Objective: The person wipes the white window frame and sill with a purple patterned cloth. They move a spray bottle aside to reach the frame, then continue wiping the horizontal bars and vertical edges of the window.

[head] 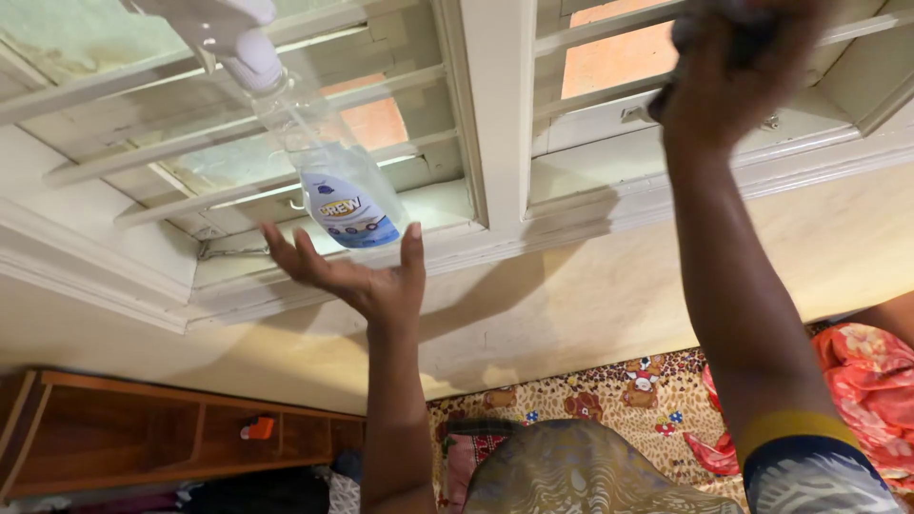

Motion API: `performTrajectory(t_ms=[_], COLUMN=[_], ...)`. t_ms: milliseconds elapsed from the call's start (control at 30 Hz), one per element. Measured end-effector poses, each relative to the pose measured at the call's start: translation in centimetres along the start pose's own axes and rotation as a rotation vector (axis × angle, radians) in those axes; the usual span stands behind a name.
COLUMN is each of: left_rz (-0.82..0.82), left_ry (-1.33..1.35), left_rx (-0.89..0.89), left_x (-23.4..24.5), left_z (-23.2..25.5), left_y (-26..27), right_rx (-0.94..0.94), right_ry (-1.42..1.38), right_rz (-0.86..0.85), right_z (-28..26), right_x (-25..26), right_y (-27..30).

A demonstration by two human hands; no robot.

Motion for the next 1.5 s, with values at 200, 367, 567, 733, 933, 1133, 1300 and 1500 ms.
performTrajectory(t_ms=[200, 367, 567, 733, 933, 1133, 1300, 1500], left_rz=[0.017, -0.089, 0.002, -0.032, 0.000, 0.016, 0.057, 0.084], left_ry=[0.052, 0.201, 0.221, 0.197, 0.247, 0.197, 0.166, 0.098], left_rx=[-0.321, -0.478, -0.278, -0.190, -0.172, -0.173, -0.156, -0.117], left_x=[1.0, -1.4, -4.5, -6.7, -7.9, -8.3, -8.4, -8.8], left_z=[6.8, 11.9, 14.3, 15.0, 13.4, 13.5, 14.5, 15.4], left_y=[0.5, -2.9, -10.3, -13.4, -13.4, -12.4, -12.7, -12.8], right_rx=[0.078, 0.204, 0.230, -0.018, -0.110, 0.047, -0.060, 0.351], right_ry=[0.273, 0.360, 0.479, 0.175, -0.017, 0.267, 0.226, 0.317], right_rz=[-0.076, -0.405, -0.441, -0.186, -0.185, -0.402, -0.558, -0.503], right_z=[-2.2, -5.4, -6.7, -5.3, -6.4, -8.8, -8.4, -7.9], right_x=[-7.8, -11.9, -10.0, -8.8, -12.5, -11.6, -8.1, -9.9], right_y=[-1.0, -0.6, -0.9, -1.1, 0.7, 4.5, 3.3, -3.3])
Point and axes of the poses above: each hand's wrist, its own y-axis away from the middle knuckle, its own x-axis out of the back of the hand, z = x × y, the point moved 3 cm from there along -y, towards the middle knuckle, and after that the axes turned 12 degrees about -y, right-handed, at the moved point
